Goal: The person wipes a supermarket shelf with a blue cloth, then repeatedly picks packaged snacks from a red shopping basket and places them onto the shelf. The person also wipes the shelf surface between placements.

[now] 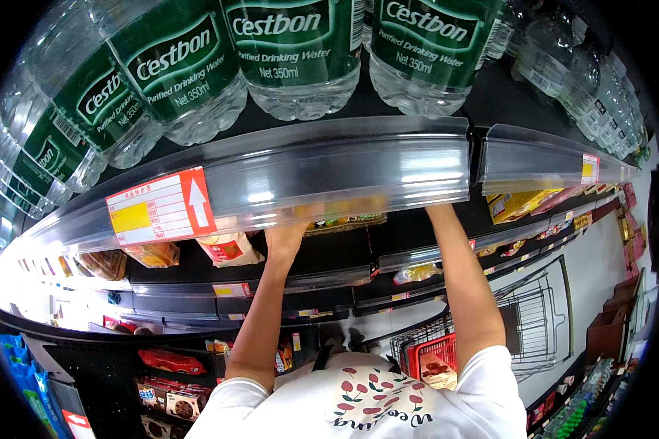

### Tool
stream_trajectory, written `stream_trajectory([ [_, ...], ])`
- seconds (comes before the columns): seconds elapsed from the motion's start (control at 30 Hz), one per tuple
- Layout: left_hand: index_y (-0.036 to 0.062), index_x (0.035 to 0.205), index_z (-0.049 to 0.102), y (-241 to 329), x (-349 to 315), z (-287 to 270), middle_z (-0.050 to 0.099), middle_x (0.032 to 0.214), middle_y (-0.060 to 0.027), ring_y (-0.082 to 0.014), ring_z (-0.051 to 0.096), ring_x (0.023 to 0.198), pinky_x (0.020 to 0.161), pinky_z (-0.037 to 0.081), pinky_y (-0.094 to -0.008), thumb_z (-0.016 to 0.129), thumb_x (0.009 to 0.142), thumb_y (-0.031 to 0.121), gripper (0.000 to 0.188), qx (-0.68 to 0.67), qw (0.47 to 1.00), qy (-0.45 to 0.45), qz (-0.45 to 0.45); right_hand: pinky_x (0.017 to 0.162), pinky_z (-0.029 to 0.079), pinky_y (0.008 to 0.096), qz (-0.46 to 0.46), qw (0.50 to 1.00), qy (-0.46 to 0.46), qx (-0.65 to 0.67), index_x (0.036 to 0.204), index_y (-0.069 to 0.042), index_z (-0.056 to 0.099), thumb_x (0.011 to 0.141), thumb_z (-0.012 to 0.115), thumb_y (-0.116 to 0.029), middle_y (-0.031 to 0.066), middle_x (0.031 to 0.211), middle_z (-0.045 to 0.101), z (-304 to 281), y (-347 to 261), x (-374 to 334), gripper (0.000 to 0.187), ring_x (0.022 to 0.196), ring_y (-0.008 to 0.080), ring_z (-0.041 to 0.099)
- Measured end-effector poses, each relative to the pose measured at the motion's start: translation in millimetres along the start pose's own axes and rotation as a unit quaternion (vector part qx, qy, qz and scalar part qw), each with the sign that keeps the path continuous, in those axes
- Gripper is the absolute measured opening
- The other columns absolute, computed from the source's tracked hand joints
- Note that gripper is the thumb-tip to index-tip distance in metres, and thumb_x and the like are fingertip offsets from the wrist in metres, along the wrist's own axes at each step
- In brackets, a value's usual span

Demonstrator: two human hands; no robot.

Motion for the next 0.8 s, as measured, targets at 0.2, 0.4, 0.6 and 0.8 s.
stream_trajectory([
  [0.2,-0.0033,0.136,0.055,-21.1,-11.8,2.8,0.060,0.133,-0.0161,-0.0260,0.054,0.124,0.108,0.040,-0.0365,0.058,0.105,0.041,0.054,-0.203,0.976,0.072,0.016,0.116,0.032,0.0350,0.330,0.838,-0.047,0.432,0.152,0.003,0.041,0.105,0.054,-0.040,0.0191,0.155,0.045,0.7,-36.7,-69.3,0.065,0.140,0.0270,0.045],
  [0.4,-0.0028,0.142,0.049,-104.2,1.3,59.4,0.052,0.140,-0.0126,-0.0252,0.048,0.128,0.110,0.036,-0.0371,0.037,0.107,0.054,0.068,-0.309,0.931,0.014,-0.196,0.120,0.028,0.0343,0.342,0.832,-0.082,0.430,0.151,0.005,0.043,0.106,0.039,-0.058,0.0199,0.154,0.046,60.9,-24.5,-81.4,0.077,0.143,0.0273,0.041],
  [0.6,0.0004,0.148,0.046,-73.3,-3.1,52.6,0.053,0.144,-0.0097,-0.0223,0.047,0.134,0.115,0.032,-0.0339,0.037,0.101,0.071,0.085,-0.358,0.907,0.026,-0.222,0.113,0.035,0.0344,0.413,0.787,-0.048,0.456,0.142,0.007,0.053,0.105,0.038,-0.063,0.0178,0.143,0.056,60.6,-26.9,-100.8,0.080,0.132,0.0252,0.049],
  [0.8,0.0054,0.140,0.050,-137.2,2.4,91.4,0.054,0.135,-0.0093,-0.0233,0.051,0.125,0.110,0.039,-0.0358,0.043,0.105,0.054,0.060,-0.386,0.894,0.052,-0.222,0.108,0.038,0.0346,0.392,0.778,-0.083,0.485,0.128,0.007,0.064,0.104,0.039,-0.066,0.0157,0.134,0.061,80.0,-1.2,-104.0,0.081,0.122,0.0231,0.054],
])
Point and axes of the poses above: each hand's wrist, its own x-axis towards the middle knuckle, its own z-axis out of the palm, y = z × x, the point moved 8 cm from there along x, towards the middle knuckle
